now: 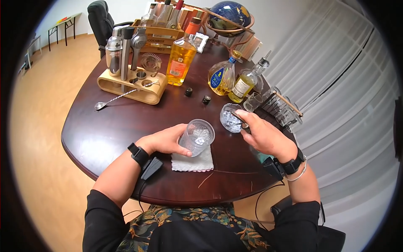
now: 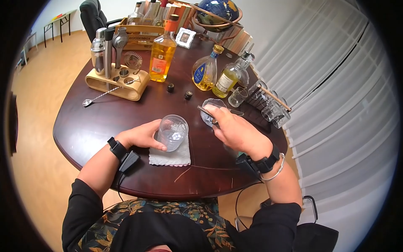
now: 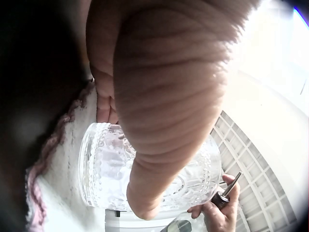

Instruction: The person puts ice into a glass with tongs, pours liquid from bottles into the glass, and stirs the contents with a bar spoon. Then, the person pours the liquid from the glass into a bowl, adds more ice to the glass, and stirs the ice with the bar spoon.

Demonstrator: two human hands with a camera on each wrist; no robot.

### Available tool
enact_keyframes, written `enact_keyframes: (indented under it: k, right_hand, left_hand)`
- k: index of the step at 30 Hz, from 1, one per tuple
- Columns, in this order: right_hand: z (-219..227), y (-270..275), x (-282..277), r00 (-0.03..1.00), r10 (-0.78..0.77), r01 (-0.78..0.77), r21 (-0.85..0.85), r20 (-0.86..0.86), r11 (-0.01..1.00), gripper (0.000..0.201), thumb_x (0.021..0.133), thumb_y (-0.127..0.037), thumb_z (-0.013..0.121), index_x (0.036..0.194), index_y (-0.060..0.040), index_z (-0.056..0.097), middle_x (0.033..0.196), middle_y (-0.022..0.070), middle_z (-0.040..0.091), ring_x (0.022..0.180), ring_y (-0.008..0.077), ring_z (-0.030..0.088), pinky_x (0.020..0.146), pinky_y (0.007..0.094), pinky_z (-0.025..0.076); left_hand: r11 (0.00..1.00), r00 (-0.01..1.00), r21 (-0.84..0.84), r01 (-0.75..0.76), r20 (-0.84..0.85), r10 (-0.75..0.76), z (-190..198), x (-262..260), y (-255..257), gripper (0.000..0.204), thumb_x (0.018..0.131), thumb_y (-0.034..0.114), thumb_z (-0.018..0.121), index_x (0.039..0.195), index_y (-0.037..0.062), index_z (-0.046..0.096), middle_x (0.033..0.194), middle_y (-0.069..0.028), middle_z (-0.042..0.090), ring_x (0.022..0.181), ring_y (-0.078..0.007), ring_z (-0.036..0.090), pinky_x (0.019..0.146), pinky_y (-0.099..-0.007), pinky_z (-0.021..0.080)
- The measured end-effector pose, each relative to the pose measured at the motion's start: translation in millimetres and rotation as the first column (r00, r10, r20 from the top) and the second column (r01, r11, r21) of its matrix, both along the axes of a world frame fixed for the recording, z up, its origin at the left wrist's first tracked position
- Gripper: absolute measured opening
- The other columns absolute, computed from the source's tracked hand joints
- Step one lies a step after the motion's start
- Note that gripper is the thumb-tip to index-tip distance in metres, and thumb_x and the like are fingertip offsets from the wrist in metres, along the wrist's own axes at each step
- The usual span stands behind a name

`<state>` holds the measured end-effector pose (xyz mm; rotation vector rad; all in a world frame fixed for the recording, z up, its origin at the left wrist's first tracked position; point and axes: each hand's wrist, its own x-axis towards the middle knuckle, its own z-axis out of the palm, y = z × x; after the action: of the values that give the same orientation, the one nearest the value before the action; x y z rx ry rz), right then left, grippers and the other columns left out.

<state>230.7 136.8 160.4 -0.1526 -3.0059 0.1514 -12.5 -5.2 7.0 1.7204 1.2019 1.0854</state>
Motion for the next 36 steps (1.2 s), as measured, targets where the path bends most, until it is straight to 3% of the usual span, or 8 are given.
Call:
enact_keyframes:
  k: [6, 9, 12, 14, 17, 36]
  right_hand:
    - [0, -1, -3, 0.998, -0.024, 0.024, 0.01, 0.05, 1.0, 0.055, 0.08, 0.0, 0.059, 0.131, -0.0111, 0.041, 0.106, 0.0208, 0.057, 0.093, 0.0403, 0.059, 0.078, 0.0446, 0.05]
    - [0, 0, -5, 0.997, -0.033, 0.031, 0.027, 0.065, 0.999, 0.055, 0.08, 0.0, 0.058, 0.131, -0.0118, 0.041, 0.101, 0.0195, 0.057, 0.091, 0.0396, 0.059, 0.077, 0.0444, 0.049]
    - [0, 1, -6, 0.999, -0.009, 0.007, 0.037, 0.053, 0.999, 0.055, 0.08, 0.0, 0.058, 0.131, -0.0119, 0.042, 0.097, 0.0188, 0.057, 0.089, 0.0389, 0.059, 0.076, 0.044, 0.049]
    - [0, 0, -7, 0.999, 0.012, -0.014, 0.037, 0.048, 0.999, 0.054, 0.08, 0.001, 0.057, 0.131, -0.012, 0.043, 0.097, 0.0185, 0.057, 0.089, 0.0387, 0.059, 0.076, 0.0438, 0.049]
    - [1, 0, -8, 0.995, -0.011, 0.007, 0.045, 0.095, 0.999, 0.057, 0.078, 0.003, 0.059, 0.131, -0.0076, 0.042, 0.1, 0.0194, 0.057, 0.09, 0.0391, 0.058, 0.078, 0.0422, 0.049]
    - [4, -4, -11, 0.981, -0.061, 0.053, 0.051, 0.184, 0.997, 0.058, 0.079, 0.0, 0.06, 0.134, -0.0091, 0.041, 0.104, 0.02, 0.059, 0.096, 0.0393, 0.058, 0.083, 0.0427, 0.048]
  left_hand:
    - [0.997, 0.997, 0.049, -0.058, -0.051, 0.06, -11, -2, 1, 0.079, 0.07, 0.027, 0.084, 0.132, -0.0002, 0.044, 0.128, -0.0138, 0.052, 0.122, -0.0232, 0.046, 0.106, -0.035, 0.035]
    - [1.0, 0.998, -0.026, 0.0, -0.058, -0.001, -3, -4, 1, 0.095, 0.069, 0.036, 0.084, 0.14, -0.0021, 0.035, 0.137, -0.0196, 0.043, 0.132, -0.0297, 0.039, 0.111, -0.0371, 0.03]
    - [0.999, 1.0, 0.033, -0.012, -0.022, 0.013, 1, -1, -2, 0.075, 0.069, 0.027, 0.084, 0.129, 0.0012, 0.047, 0.125, -0.0124, 0.055, 0.12, -0.023, 0.049, 0.104, -0.0355, 0.036]
    - [0.998, 0.999, 0.056, -0.019, -0.027, 0.021, -1, -1, 0, 0.074, 0.069, 0.026, 0.084, 0.128, 0.0016, 0.048, 0.124, -0.0119, 0.055, 0.119, -0.0228, 0.049, 0.104, -0.0356, 0.037]
    - [0.998, 1.0, 0.065, -0.015, -0.015, 0.016, -2, -1, 0, 0.073, 0.069, 0.026, 0.084, 0.128, 0.0017, 0.048, 0.123, -0.0119, 0.056, 0.118, -0.0228, 0.049, 0.104, -0.0355, 0.037]
    - [0.998, 0.999, 0.064, -0.03, -0.022, 0.031, -6, -1, 1, 0.076, 0.068, 0.028, 0.085, 0.129, 0.0015, 0.047, 0.125, -0.0143, 0.054, 0.12, -0.0265, 0.049, 0.104, -0.0363, 0.037]
